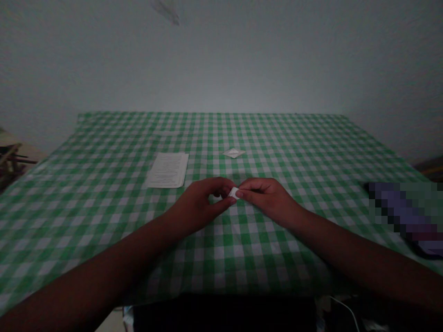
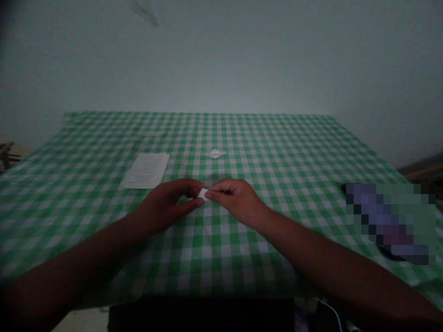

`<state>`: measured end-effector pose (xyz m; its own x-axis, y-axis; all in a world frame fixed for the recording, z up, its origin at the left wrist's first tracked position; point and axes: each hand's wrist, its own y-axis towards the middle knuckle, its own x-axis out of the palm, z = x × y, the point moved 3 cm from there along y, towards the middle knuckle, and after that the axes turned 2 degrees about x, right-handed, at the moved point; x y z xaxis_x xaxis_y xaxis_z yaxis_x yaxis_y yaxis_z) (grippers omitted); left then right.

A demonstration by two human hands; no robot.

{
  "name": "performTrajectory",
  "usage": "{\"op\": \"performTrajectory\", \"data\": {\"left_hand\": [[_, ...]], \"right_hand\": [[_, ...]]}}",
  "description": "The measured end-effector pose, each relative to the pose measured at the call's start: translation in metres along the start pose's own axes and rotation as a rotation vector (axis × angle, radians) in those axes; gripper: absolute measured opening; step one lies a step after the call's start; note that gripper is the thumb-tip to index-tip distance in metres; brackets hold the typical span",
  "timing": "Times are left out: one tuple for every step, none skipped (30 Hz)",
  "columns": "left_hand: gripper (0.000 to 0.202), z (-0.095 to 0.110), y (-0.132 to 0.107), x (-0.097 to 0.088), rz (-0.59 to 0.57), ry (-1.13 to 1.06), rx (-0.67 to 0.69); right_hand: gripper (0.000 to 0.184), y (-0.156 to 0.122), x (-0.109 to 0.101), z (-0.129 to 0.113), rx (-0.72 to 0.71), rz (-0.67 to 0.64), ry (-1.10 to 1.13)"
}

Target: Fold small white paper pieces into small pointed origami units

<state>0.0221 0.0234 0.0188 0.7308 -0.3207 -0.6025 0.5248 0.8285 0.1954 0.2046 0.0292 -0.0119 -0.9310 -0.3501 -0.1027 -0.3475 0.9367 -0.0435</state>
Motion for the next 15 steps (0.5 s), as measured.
{"op": "performTrajectory", "data": {"left_hand": [[0.019, -0.0001, -0.0001, 0.0003, 0.004, -0.008, -0.006], [0.018, -0.0001, -0.0003, 0.0006, 0.007, -0.014, -0.014], [0.017, 0.0, -0.0005, 0.0009, 0.009, -0.018, -0.021], [0.016, 0.0001, -0.0008, 0.0013, 0.007, -0.022, -0.027], [0.016, 0.0004, -0.0011, 0.0016, 0.006, -0.023, -0.031], [0.016, 0.0007, -0.0015, 0.0018, 0.006, -0.021, -0.034], [0.016, 0.0011, -0.0017, 0.002, 0.009, -0.018, -0.036], [0.016, 0.0016, -0.002, 0.002, 0.012, -0.013, -0.039], [0.016, 0.0021, -0.0022, 0.002, 0.014, -0.007, -0.043], [0.016, 0.0026, -0.0024, 0.0021, 0.014, -0.003, -0.046], [0.015, 0.0031, -0.0026, 0.0023, 0.008, -0.001, -0.049], [0.015, 0.0035, -0.0029, 0.0025, 0.002, -0.003, -0.051], [0.015, 0.0038, -0.0031, 0.0027, -0.003, -0.007, -0.053], [0.015, 0.004, -0.0034, 0.0029, -0.006, -0.012, -0.053], [0.015, 0.0039, -0.0037, 0.003, -0.005, -0.018, -0.056]], "right_hand": [[0.021, -0.0008, 0.0005, -0.0009, 0.004, 0.005, 0.007], [0.022, -0.0016, 0.0011, -0.0019, 0.008, 0.008, 0.011], [0.023, -0.0025, 0.0017, -0.0028, 0.012, 0.01, 0.014], [0.024, -0.0033, 0.0023, -0.0036, 0.013, 0.011, 0.014], [0.024, -0.0041, 0.0029, -0.0043, 0.013, 0.012, 0.01], [0.025, -0.0049, 0.0035, -0.0048, 0.015, 0.016, 0.002], [0.025, -0.0056, 0.0039, -0.0051, 0.018, 0.021, -0.006], [0.025, -0.0063, 0.0043, -0.0053, 0.018, 0.027, -0.011], [0.025, -0.0069, 0.0046, -0.0054, 0.018, 0.033, -0.015], [0.025, -0.0075, 0.005, -0.0055, 0.018, 0.038, -0.017], [0.025, -0.008, 0.0053, -0.0056, 0.016, 0.041, -0.017], [0.025, -0.0084, 0.0057, -0.0058, 0.012, 0.043, -0.016], [0.024, -0.0087, 0.006, -0.006, 0.007, 0.045, -0.014], [0.024, -0.009, 0.0064, -0.0063, 0.004, 0.046, -0.01], [0.024, -0.0093, 0.0067, -0.0067, 0.0, 0.047, -0.007]]}}
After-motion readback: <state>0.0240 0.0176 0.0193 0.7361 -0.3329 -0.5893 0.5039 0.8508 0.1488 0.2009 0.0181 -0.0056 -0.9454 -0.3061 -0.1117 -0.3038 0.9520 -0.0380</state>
